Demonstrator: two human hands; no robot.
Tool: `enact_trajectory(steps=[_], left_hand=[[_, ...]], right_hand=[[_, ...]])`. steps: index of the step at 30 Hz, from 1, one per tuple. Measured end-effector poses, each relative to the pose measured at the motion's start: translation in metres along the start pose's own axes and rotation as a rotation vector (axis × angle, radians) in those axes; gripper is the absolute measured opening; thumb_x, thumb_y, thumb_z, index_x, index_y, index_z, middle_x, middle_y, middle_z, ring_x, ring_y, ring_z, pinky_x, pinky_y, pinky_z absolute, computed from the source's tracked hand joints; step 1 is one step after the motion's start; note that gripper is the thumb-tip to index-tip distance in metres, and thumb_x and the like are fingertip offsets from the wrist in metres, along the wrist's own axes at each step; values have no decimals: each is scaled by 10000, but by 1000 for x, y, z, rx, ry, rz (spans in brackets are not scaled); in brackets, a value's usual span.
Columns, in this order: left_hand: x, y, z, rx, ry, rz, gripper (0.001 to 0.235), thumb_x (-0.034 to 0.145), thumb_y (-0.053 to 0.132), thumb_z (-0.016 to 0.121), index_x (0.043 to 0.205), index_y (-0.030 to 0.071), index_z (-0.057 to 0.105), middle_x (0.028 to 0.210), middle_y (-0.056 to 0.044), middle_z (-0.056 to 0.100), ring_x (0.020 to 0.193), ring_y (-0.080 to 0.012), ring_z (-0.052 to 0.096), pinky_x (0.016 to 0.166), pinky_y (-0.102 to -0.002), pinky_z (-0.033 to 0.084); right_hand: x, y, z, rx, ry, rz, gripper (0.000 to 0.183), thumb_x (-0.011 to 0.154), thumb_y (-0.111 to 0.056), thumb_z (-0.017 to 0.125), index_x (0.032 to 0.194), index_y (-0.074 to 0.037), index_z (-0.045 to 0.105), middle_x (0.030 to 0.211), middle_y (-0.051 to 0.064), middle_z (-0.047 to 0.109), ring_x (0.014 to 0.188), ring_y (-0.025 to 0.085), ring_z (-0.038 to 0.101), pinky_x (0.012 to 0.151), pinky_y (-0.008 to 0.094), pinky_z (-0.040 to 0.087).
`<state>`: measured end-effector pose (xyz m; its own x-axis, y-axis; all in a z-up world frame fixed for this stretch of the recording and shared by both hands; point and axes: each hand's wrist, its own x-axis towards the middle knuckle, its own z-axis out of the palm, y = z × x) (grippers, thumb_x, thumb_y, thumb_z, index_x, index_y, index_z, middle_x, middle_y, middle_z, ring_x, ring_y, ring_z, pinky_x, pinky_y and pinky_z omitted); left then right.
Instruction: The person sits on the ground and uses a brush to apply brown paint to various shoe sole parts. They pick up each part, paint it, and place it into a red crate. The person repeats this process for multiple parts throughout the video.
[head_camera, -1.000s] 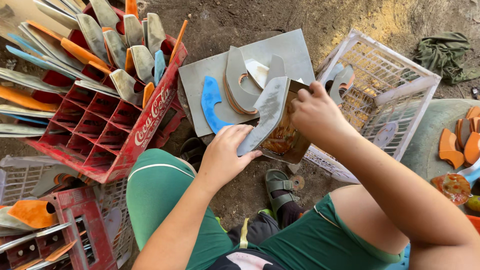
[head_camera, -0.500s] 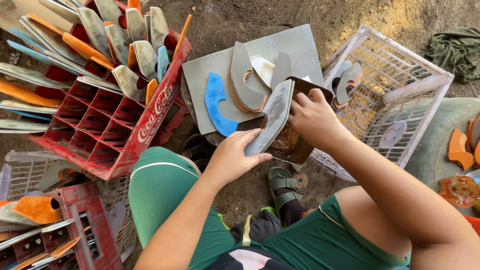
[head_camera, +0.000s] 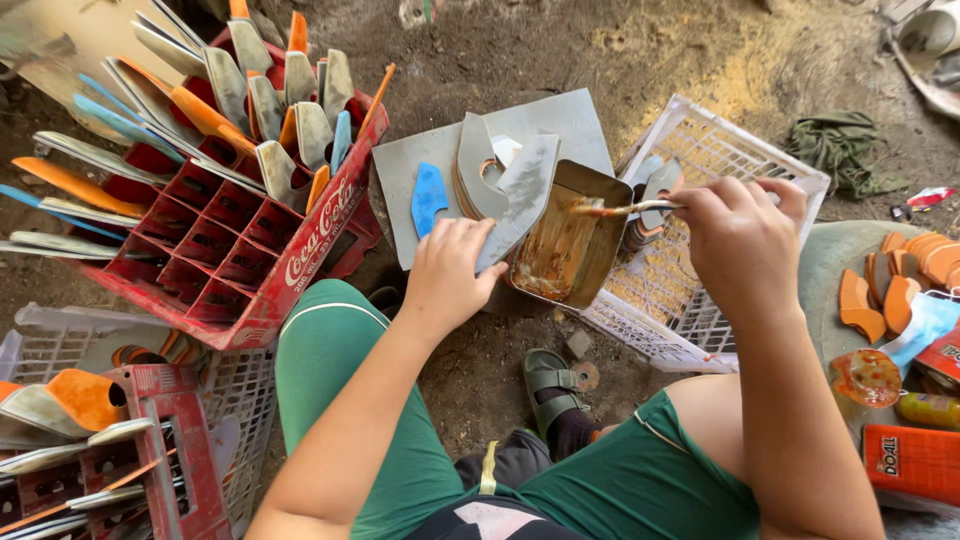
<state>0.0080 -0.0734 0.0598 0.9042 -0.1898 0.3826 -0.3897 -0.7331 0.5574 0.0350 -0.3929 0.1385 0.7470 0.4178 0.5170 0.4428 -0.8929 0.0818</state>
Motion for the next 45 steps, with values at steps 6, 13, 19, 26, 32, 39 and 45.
enact_trajectory(steps=[6, 13, 19, 26, 32, 39, 45], left_hand=[[17, 11, -9, 183, 60, 151, 586, 745, 139, 810, 1305, 65, 657, 1078, -72, 612, 1092, -291, 548, 928, -451, 429], [28, 13, 11, 209, 78, 174, 572, 750, 98, 756, 1314, 112, 659, 1099, -68, 603, 1141, -284, 534, 939, -454, 438], [26, 5, 31, 151, -11, 113, 555, 780, 69, 736, 1328, 88, 651, 1102, -87, 585, 1168, -302, 507, 897, -463, 430], [29, -4, 45, 155, 14, 106, 529, 805, 91, 741, 1320, 52, 630, 1130, -106, 568, 1187, -320, 482, 970, -487, 378], [25, -12, 45, 152, 28, 123, 525, 797, 100, 752, 1305, 52, 631, 1147, -97, 569, 1199, -302, 488, 975, -474, 385], [24, -16, 44, 193, 72, 91, 486, 788, 53, 725, 1268, 59, 647, 1122, -85, 580, 1189, -300, 496, 955, -460, 387], [22, -11, 48, 204, 88, 163, 530, 751, -42, 630, 1275, 36, 650, 1115, -83, 576, 1185, -291, 499, 973, -445, 391]], right_hand=[[-21, 1, -20, 469, -65, 359, 157, 1031, -156, 675, 1129, -37, 641, 1060, 149, 672, 927, 296, 691, 792, 411, 543], [-33, -37, -1, 574, -145, 384, 341, 1010, -152, 615, 1347, -190, 657, 1040, 105, 693, 749, 257, 677, 683, 379, 543], [-33, -37, 42, 263, -142, 189, 428, 970, -109, 632, 1342, -312, 694, 898, 59, 665, 636, 253, 647, 552, 395, 529], [-34, -40, 72, 256, -66, 184, 465, 943, -60, 601, 1316, -320, 699, 887, 34, 677, 606, 232, 655, 542, 377, 550], [-32, -38, 83, 240, -75, 240, 455, 984, -39, 585, 1324, -321, 692, 903, 33, 675, 628, 242, 658, 533, 378, 545], [-36, -53, 82, 304, -205, 118, 483, 956, -26, 577, 1295, -344, 710, 847, 14, 690, 556, 209, 646, 479, 361, 535], [-28, -39, 81, 247, -118, 319, 333, 1055, -81, 588, 1255, -309, 727, 894, 11, 699, 596, 212, 668, 497, 349, 538]])
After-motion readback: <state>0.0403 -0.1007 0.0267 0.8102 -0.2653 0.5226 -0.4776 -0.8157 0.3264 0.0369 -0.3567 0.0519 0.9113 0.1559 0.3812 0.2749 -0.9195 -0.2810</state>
